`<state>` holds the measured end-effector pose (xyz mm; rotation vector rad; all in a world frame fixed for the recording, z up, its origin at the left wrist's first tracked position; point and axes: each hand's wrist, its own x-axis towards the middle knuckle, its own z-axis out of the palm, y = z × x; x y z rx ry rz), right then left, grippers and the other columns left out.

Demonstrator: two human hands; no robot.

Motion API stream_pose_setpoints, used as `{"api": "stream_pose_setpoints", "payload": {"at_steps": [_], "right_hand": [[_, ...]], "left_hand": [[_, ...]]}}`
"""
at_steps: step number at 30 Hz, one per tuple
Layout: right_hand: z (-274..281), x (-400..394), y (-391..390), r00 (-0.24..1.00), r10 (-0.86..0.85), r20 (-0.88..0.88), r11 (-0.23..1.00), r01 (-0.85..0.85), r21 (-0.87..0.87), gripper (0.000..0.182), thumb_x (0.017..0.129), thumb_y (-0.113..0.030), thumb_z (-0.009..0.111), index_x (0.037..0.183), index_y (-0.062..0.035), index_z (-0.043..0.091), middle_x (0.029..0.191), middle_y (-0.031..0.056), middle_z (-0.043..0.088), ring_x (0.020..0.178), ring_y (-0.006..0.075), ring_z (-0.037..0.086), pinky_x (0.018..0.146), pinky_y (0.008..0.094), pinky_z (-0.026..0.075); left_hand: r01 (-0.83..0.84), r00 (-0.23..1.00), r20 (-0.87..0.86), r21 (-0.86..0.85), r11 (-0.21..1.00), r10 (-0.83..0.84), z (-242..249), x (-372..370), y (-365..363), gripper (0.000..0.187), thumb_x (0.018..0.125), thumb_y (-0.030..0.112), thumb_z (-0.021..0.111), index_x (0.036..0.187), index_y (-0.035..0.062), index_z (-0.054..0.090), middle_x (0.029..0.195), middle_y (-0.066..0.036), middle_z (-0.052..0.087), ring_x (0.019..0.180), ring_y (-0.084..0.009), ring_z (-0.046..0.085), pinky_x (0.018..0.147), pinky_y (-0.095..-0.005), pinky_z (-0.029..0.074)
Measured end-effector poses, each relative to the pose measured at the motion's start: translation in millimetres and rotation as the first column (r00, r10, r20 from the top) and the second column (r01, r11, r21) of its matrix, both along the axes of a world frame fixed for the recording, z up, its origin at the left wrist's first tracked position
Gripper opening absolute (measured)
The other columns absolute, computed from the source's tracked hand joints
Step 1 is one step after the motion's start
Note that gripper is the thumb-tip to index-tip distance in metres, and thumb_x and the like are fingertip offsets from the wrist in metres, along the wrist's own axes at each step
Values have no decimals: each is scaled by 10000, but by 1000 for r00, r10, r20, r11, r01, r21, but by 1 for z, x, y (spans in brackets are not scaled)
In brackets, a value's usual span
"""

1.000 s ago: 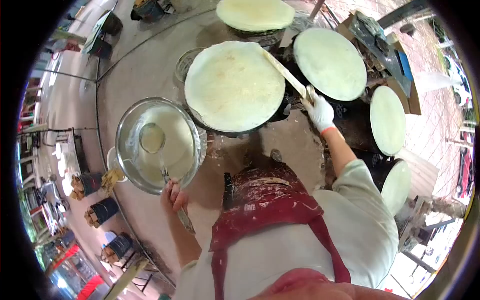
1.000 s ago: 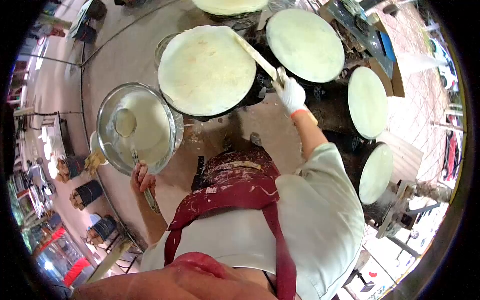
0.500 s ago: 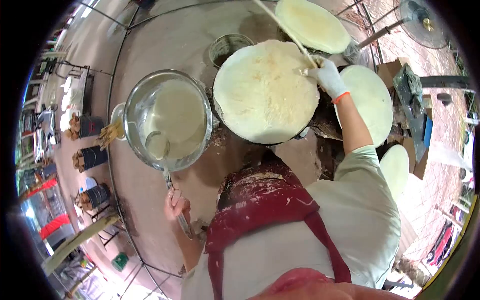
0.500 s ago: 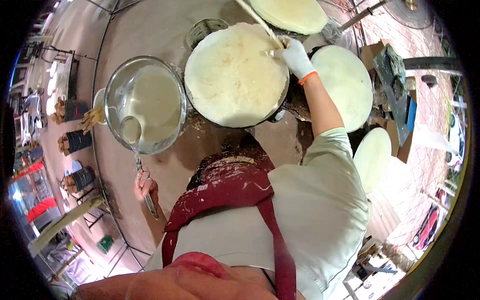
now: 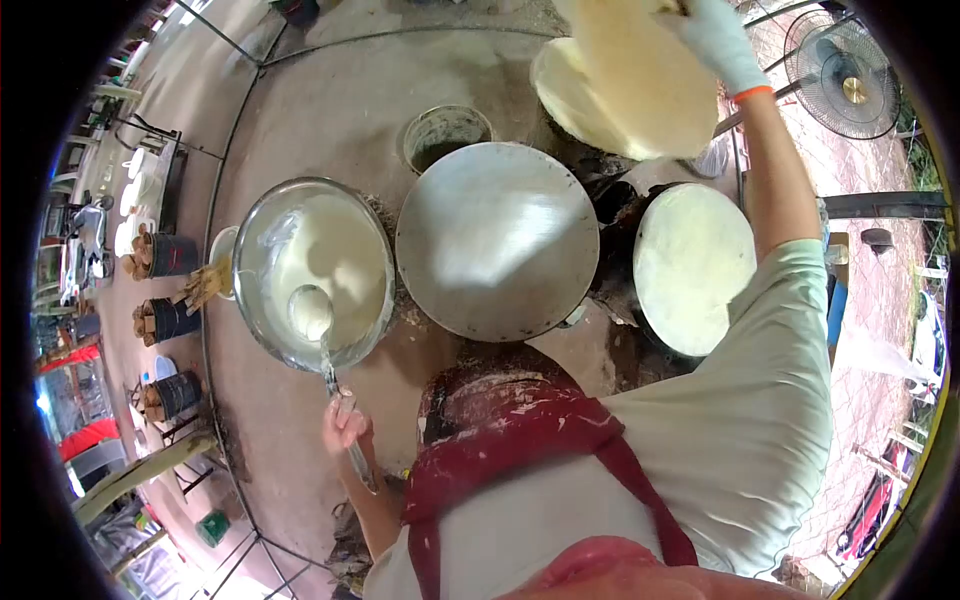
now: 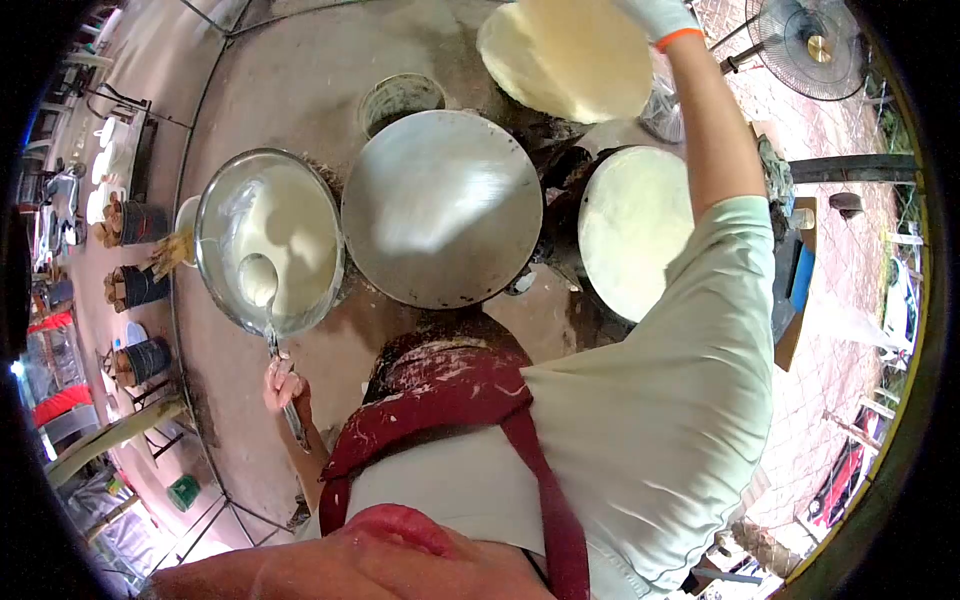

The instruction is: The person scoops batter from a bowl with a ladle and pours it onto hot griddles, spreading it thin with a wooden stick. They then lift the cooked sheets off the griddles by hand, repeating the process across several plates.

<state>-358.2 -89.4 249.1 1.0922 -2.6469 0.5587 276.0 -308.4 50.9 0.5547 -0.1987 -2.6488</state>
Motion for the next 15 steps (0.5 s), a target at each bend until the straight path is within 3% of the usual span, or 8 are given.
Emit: {"api": "stream_pose_setpoints", "payload": {"at_steps": [2,3,4,5,6,10,13,15], "right_hand": [[-28,-6,-15,947,79,-312,972,-4,234,242,853,-190,561,1065,-98,633,965,153,692,827,290,677,702,386,533],[-59,-9,-25,964,31,-263,978,26,209,213,883,-209,505,1069,-164,596,977,158,670,817,346,660,691,444,528],[-93,-15,-30,972,12,-234,918,82,389,218,901,-183,491,1105,-186,568,919,136,668,777,336,666,638,474,523],[-133,-18,-29,958,92,-271,952,-4,307,239,911,-188,484,1141,-197,551,864,130,651,705,317,661,563,476,512],[-172,-22,-29,955,57,-290,912,68,403,300,886,-119,480,1183,-145,512,845,136,662,743,317,672,612,445,539],[-305,-43,-13,986,-46,-158,882,115,458,368,928,-178,437,1295,-153,444,1007,135,660,864,309,674,693,441,548],[-321,-29,-15,991,-124,-57,871,136,472,340,938,-187,416,1274,-170,466,1028,135,657,900,315,668,738,445,542],[-305,-21,-21,976,-208,56,883,163,441,440,897,-290,536,1322,-211,457,1078,155,632,929,340,654,788,451,529]], "left_hand": [[12,998,-65,15,1000,-11,-3,-2,2,217,1040,164,290,1011,-15,410,697,-12,428,399,-75,414,461,-256,323],[3,999,-53,38,999,-1,2,-5,5,207,1040,163,290,987,-1,405,693,-11,426,399,-74,413,459,-255,322],[-7,999,-40,59,998,9,8,-8,8,200,1040,161,291,963,14,401,688,-9,424,398,-74,413,458,-253,320],[-53,998,24,60,997,52,11,-9,10,172,1031,147,318,959,20,409,671,-2,419,386,-69,395,442,-239,322],[-100,992,88,59,993,95,15,-10,14,145,1022,133,345,956,26,417,654,5,413,373,-64,377,425,-226,323],[-186,955,236,4,983,180,22,-7,16,118,1011,123,374,944,39,422,633,21,405,356,-55,349,401,-203,308],[-183,938,304,19,983,169,31,-6,8,171,1040,147,308,930,57,402,655,17,411,364,-59,372,387,-226,300],[-177,908,384,-11,984,168,33,-5,-1,160,1037,145,330,924,61,406,642,21,412,356,-55,364,359,-222,284]]}}
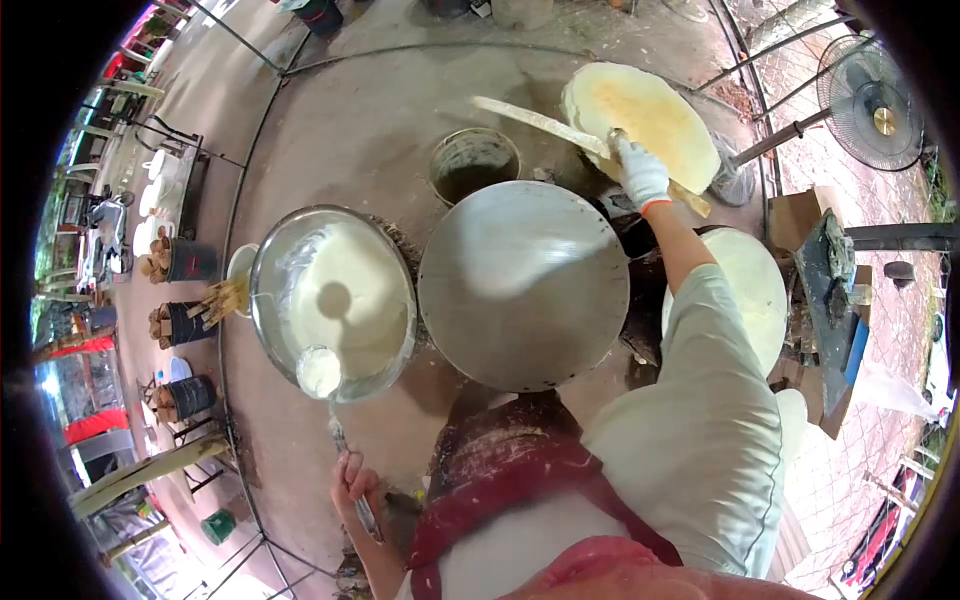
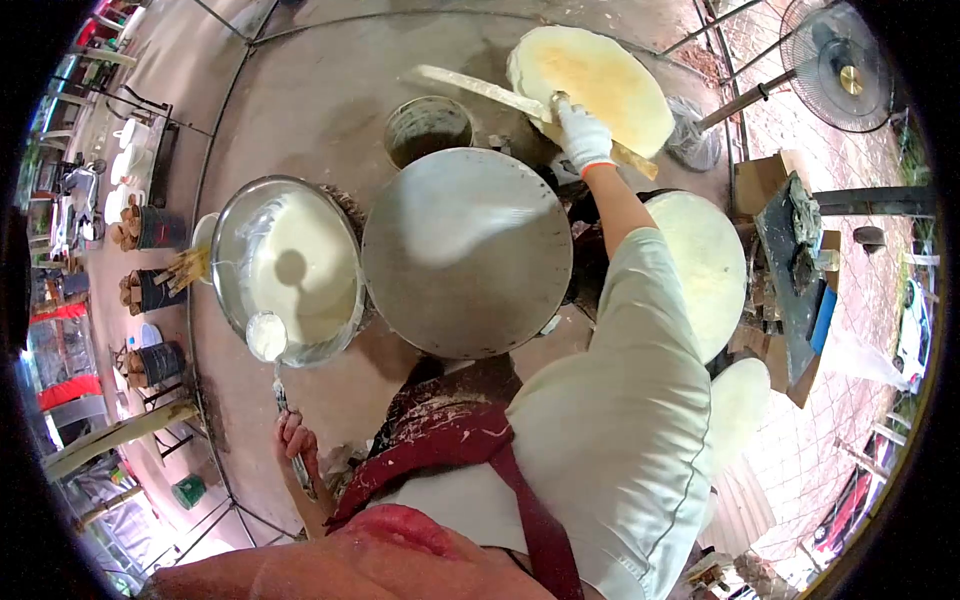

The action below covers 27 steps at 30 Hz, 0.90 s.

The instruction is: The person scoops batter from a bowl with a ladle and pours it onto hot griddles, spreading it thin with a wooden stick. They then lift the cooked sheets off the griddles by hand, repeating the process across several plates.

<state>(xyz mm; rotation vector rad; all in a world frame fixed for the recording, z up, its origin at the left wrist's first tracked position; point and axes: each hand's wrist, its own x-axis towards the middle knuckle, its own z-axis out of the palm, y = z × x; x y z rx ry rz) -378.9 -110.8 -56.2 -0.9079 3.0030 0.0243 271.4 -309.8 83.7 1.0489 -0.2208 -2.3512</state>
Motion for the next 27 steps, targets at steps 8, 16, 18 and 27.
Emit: {"api": "stream_pose_setpoints", "payload": {"at_steps": [8,16,18,27], "right_hand": [[34,85,-13,997,-81,13,990,82,-112,651,765,-339,726,1349,-179,487,1012,209,625,952,379,624,821,455,506],[77,412,-23,690,-218,690,704,601,-379,661,862,-210,716,1421,-36,408,1376,134,523,1241,180,512,1031,307,423],[58,480,-27,657,-188,730,619,657,-431,610,851,-63,701,1385,52,430,1410,123,480,1259,143,449,1067,290,348],[7,624,-27,384,-270,883,420,872,-251,603,808,31,716,1357,52,467,1300,71,555,1087,120,543,934,253,447]], "left_hand": [[263,932,263,-13,965,-250,-44,25,-86,205,994,234,469,847,92,466,573,36,378,347,-80,312,366,-248,259],[771,45,960,142,-621,276,-228,47,-239,217,969,203,462,919,0,518,680,-179,613,551,-321,623,541,-425,507],[634,39,975,143,-760,217,-252,17,-262,199,961,190,452,937,7,526,781,-235,639,695,-381,647,604,-464,514],[800,-78,954,-112,-590,-288,-341,-7,-291,294,974,262,432,815,36,532,628,-116,521,550,-249,542,526,-366,458]]}}
